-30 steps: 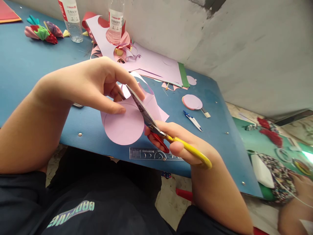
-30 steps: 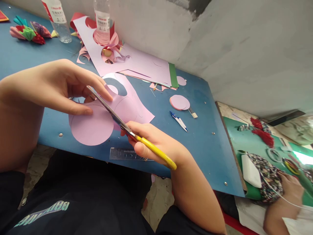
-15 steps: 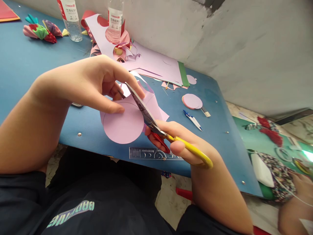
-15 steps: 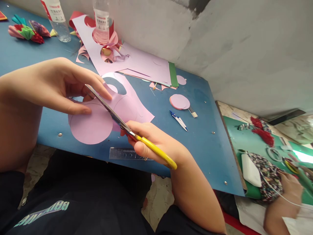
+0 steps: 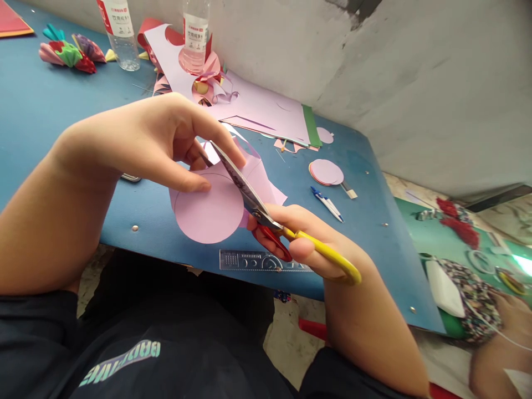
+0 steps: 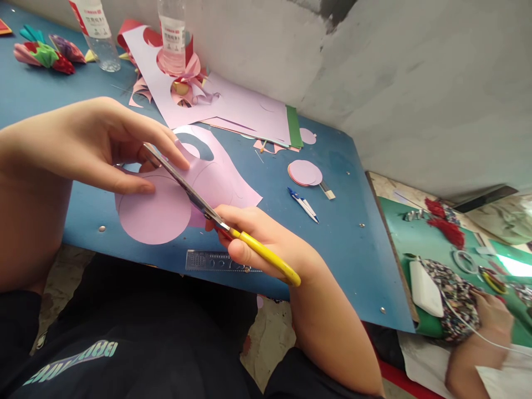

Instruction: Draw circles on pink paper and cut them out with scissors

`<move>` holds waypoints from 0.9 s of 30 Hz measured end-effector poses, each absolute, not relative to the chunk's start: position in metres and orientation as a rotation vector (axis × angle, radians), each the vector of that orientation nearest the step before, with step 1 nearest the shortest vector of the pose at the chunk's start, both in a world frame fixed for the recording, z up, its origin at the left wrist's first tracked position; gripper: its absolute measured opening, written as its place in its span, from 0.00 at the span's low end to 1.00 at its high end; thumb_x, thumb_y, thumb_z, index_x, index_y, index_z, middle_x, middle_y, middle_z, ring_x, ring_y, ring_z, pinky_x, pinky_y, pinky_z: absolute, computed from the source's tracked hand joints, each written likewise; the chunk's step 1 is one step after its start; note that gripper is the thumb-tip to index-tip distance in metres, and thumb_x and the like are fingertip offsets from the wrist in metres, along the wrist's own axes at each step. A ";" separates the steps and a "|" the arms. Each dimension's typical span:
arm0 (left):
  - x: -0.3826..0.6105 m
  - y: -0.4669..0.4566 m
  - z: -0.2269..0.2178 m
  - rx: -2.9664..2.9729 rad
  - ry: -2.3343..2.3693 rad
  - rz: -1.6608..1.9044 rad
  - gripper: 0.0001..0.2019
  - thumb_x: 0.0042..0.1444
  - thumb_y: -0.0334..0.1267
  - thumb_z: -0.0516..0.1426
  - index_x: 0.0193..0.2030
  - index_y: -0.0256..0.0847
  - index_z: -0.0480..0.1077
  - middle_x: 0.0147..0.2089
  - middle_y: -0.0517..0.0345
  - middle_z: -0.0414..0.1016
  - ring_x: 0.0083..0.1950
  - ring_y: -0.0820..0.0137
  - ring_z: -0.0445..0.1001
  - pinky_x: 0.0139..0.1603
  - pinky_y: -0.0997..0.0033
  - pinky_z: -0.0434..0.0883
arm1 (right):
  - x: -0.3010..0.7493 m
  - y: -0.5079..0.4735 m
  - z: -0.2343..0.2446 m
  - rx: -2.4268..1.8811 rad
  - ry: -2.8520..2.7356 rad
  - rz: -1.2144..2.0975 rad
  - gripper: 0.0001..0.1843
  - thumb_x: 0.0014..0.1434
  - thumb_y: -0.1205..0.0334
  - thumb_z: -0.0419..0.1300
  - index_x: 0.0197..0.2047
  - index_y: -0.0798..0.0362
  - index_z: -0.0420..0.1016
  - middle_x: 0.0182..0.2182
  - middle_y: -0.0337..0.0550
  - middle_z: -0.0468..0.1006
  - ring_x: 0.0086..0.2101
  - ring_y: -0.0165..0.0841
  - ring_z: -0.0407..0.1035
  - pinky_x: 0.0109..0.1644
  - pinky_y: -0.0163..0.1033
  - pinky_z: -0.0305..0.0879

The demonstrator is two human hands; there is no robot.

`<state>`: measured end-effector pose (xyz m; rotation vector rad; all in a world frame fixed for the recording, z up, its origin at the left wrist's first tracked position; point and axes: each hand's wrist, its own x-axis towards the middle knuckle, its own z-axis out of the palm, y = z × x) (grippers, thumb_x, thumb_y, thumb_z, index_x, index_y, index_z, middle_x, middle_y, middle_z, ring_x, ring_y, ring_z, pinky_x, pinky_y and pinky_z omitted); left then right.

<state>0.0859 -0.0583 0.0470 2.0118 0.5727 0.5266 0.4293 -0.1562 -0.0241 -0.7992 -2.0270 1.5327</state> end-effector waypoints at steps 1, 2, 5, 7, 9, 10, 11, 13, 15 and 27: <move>0.086 -0.058 0.047 2.013 0.565 0.529 0.21 0.63 0.33 0.73 0.62 0.35 0.93 0.60 0.45 0.97 0.51 0.64 0.97 0.47 0.74 0.90 | 0.429 -0.156 -0.025 -0.792 -2.022 1.530 0.44 0.78 0.09 0.66 0.46 0.48 0.76 0.35 0.37 0.68 0.35 0.36 0.57 0.36 0.44 0.55; 0.086 -0.058 0.046 2.012 0.563 0.527 0.21 0.63 0.33 0.73 0.62 0.35 0.93 0.60 0.45 0.97 0.51 0.63 0.97 0.47 0.73 0.90 | 0.429 -0.155 -0.025 -0.785 -2.021 1.527 0.44 0.78 0.10 0.67 0.47 0.48 0.77 0.35 0.36 0.68 0.35 0.37 0.57 0.36 0.44 0.55; 0.086 -0.057 0.045 2.006 0.559 0.516 0.21 0.63 0.33 0.74 0.63 0.36 0.93 0.62 0.44 0.97 0.52 0.62 0.97 0.47 0.71 0.90 | 0.430 -0.154 -0.026 -0.778 -2.021 1.534 0.44 0.78 0.11 0.68 0.47 0.48 0.79 0.35 0.37 0.68 0.35 0.37 0.58 0.36 0.43 0.55; 0.086 -0.057 0.044 2.004 0.561 0.509 0.22 0.64 0.33 0.73 0.64 0.36 0.93 0.63 0.44 0.97 0.52 0.63 0.96 0.47 0.72 0.90 | 0.430 -0.154 -0.026 -0.776 -2.014 1.545 0.44 0.78 0.11 0.68 0.48 0.50 0.80 0.35 0.37 0.68 0.35 0.36 0.58 0.36 0.43 0.54; 0.085 -0.057 0.044 2.001 0.552 0.509 0.22 0.63 0.33 0.73 0.64 0.37 0.94 0.62 0.46 0.97 0.51 0.65 0.96 0.48 0.74 0.90 | 0.431 -0.154 -0.025 -0.767 -2.011 1.558 0.44 0.79 0.12 0.69 0.49 0.51 0.82 0.35 0.37 0.69 0.35 0.36 0.58 0.36 0.43 0.54; 0.085 -0.057 0.044 2.003 0.549 0.510 0.22 0.63 0.33 0.74 0.64 0.37 0.94 0.61 0.47 0.97 0.51 0.65 0.96 0.48 0.74 0.89 | 0.431 -0.154 -0.025 -0.763 -2.009 1.563 0.44 0.79 0.12 0.69 0.50 0.51 0.83 0.35 0.37 0.69 0.35 0.36 0.58 0.36 0.43 0.54; 0.084 -0.056 0.044 2.009 0.545 0.511 0.23 0.63 0.33 0.74 0.64 0.37 0.94 0.61 0.48 0.97 0.51 0.65 0.96 0.48 0.74 0.89 | 0.431 -0.154 -0.025 -0.762 -2.006 1.569 0.44 0.79 0.13 0.69 0.50 0.51 0.83 0.35 0.37 0.69 0.35 0.36 0.58 0.36 0.43 0.54; 0.084 -0.056 0.044 2.033 0.539 0.505 0.23 0.64 0.34 0.74 0.65 0.37 0.94 0.60 0.47 0.97 0.51 0.66 0.96 0.49 0.75 0.89 | 0.431 -0.154 -0.025 -0.765 -2.005 1.574 0.43 0.78 0.13 0.70 0.50 0.51 0.83 0.35 0.37 0.69 0.35 0.36 0.58 0.35 0.43 0.53; 0.084 -0.056 0.045 2.055 0.533 0.494 0.23 0.65 0.33 0.73 0.66 0.36 0.94 0.61 0.47 0.97 0.49 0.67 0.95 0.47 0.77 0.88 | 0.431 -0.153 -0.026 -0.763 -2.010 1.566 0.43 0.78 0.13 0.70 0.49 0.50 0.82 0.35 0.37 0.68 0.35 0.35 0.58 0.35 0.42 0.54; 0.079 -0.039 0.039 2.158 0.462 0.484 0.25 0.62 0.45 0.83 0.63 0.38 0.94 0.57 0.49 0.95 0.47 0.62 0.96 0.42 0.71 0.90 | 0.432 -0.151 -0.029 -0.732 -1.999 1.544 0.43 0.78 0.14 0.71 0.45 0.51 0.80 0.35 0.36 0.69 0.34 0.33 0.58 0.34 0.41 0.53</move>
